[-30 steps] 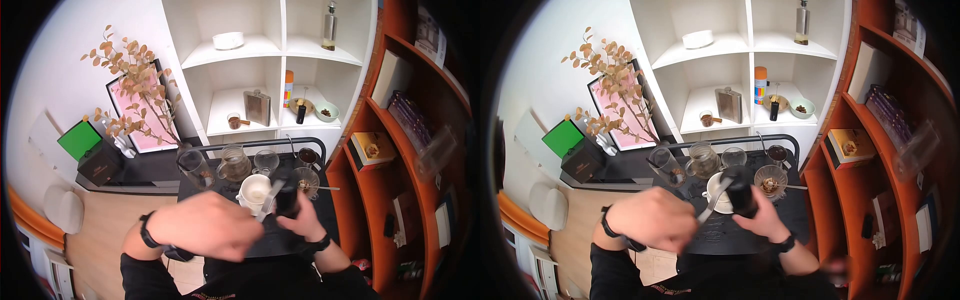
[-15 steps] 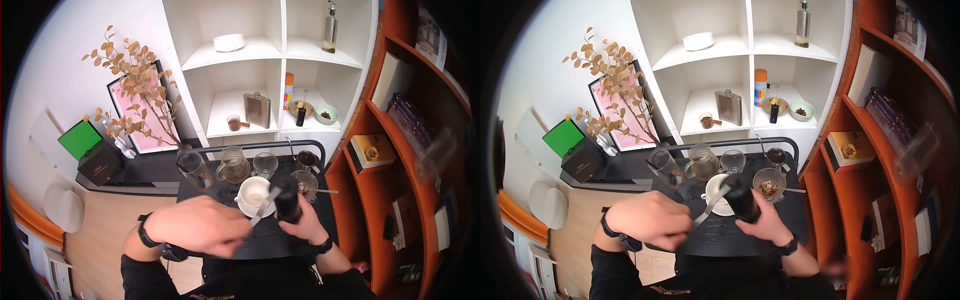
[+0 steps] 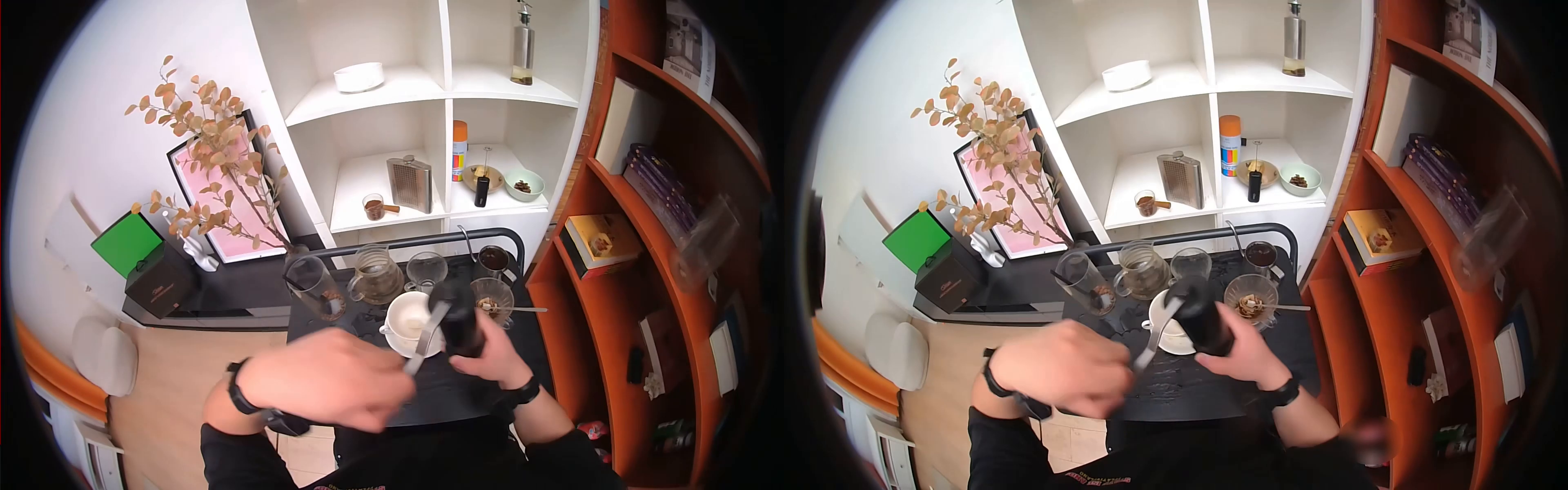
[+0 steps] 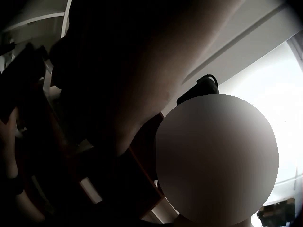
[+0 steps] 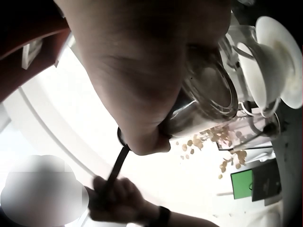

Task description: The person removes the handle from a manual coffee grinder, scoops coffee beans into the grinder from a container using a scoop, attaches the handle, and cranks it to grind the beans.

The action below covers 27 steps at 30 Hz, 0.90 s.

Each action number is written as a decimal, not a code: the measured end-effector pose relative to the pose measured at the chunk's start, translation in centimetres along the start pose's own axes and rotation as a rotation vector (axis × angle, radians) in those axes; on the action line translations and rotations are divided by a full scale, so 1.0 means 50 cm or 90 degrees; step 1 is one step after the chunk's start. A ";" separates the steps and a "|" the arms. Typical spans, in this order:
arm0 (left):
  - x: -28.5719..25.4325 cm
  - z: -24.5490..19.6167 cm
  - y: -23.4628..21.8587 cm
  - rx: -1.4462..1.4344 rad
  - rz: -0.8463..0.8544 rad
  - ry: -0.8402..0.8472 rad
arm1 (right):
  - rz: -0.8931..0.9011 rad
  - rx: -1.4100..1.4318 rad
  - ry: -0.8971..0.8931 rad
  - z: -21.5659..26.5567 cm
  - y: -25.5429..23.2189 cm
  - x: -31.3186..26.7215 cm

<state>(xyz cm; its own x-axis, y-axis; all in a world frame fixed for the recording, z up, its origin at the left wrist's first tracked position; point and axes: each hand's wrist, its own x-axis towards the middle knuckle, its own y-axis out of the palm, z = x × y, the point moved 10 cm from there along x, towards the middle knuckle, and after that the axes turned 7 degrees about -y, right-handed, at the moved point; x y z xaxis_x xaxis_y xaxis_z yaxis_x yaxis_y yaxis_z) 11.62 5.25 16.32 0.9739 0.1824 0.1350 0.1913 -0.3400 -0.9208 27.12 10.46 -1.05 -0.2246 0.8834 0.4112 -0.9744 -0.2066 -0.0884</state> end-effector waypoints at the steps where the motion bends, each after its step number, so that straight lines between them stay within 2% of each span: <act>1: -0.017 0.043 -0.018 0.024 -0.025 -0.086 | -0.030 0.051 -0.018 0.006 -0.018 -0.020; 3: -0.045 0.170 -0.034 0.059 -0.104 -0.262 | 0.160 -0.071 0.171 0.061 0.029 -0.048; 5: -0.019 0.206 -0.029 0.094 -0.158 -0.248 | 0.319 -0.161 -0.079 0.104 0.155 -0.045; 7: 0.025 0.141 -0.006 0.142 -0.163 -0.177 | 0.373 -0.119 -0.084 0.044 0.241 -0.055; 8: 0.044 0.080 0.011 0.118 -0.107 -0.115 | 0.345 -0.162 -0.104 -0.002 0.252 -0.050; 9: 0.050 0.017 0.040 0.127 -0.055 -0.026 | 0.372 -0.150 0.011 -0.100 0.256 -0.060; 10: 0.052 -0.047 0.038 0.057 -0.075 0.081 | 0.244 -0.139 -0.009 -0.080 0.206 -0.027; 11: 0.039 -0.063 0.057 0.057 -0.047 0.084 | 0.118 -0.126 -0.029 -0.053 0.140 0.006; 13: 0.007 -0.026 0.030 -0.011 -0.016 0.036 | 0.042 -0.096 0.021 -0.001 0.053 0.017; 15: -0.038 0.049 -0.006 0.051 -0.020 -0.103 | -0.018 0.067 0.011 -0.001 -0.002 -0.013; 16: -0.055 0.105 -0.025 0.022 -0.041 -0.212 | 0.063 0.062 0.114 0.002 0.005 -0.042; 17: -0.068 0.173 -0.025 0.085 -0.090 -0.271 | 0.210 -0.119 0.124 0.073 0.048 -0.031; 19: -0.045 0.214 -0.025 0.136 -0.185 -0.262 | 0.328 -0.175 -0.117 0.111 0.169 -0.030; 21: -0.005 0.158 -0.004 0.153 -0.173 -0.212 | 0.423 -0.131 -0.055 0.033 0.253 -0.045; 22: 0.014 0.095 0.008 0.114 -0.136 -0.131 | 0.379 -0.158 -0.083 0.004 0.255 -0.036; 23: 0.028 0.037 0.049 0.161 -0.023 -0.073 | 0.367 -0.170 -0.047 -0.039 0.252 -0.021; 24: 0.031 -0.030 0.034 0.043 -0.110 0.046 | 0.256 -0.158 -0.045 -0.054 0.204 -0.005; 25: 0.023 -0.050 0.063 0.018 -0.028 0.060 | 0.147 -0.146 -0.044 -0.038 0.147 0.026; 27: -0.008 -0.023 0.034 -0.003 -0.020 0.029 | 0.046 -0.114 0.000 -0.022 0.055 0.033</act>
<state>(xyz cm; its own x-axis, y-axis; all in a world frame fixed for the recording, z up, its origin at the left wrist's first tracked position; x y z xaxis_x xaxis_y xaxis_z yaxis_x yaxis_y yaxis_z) 11.69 3.52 15.11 0.9721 0.1506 0.1798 0.2216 -0.3392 -0.9142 24.05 11.79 -1.63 -0.2943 0.8692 0.3973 -0.9413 -0.1917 -0.2779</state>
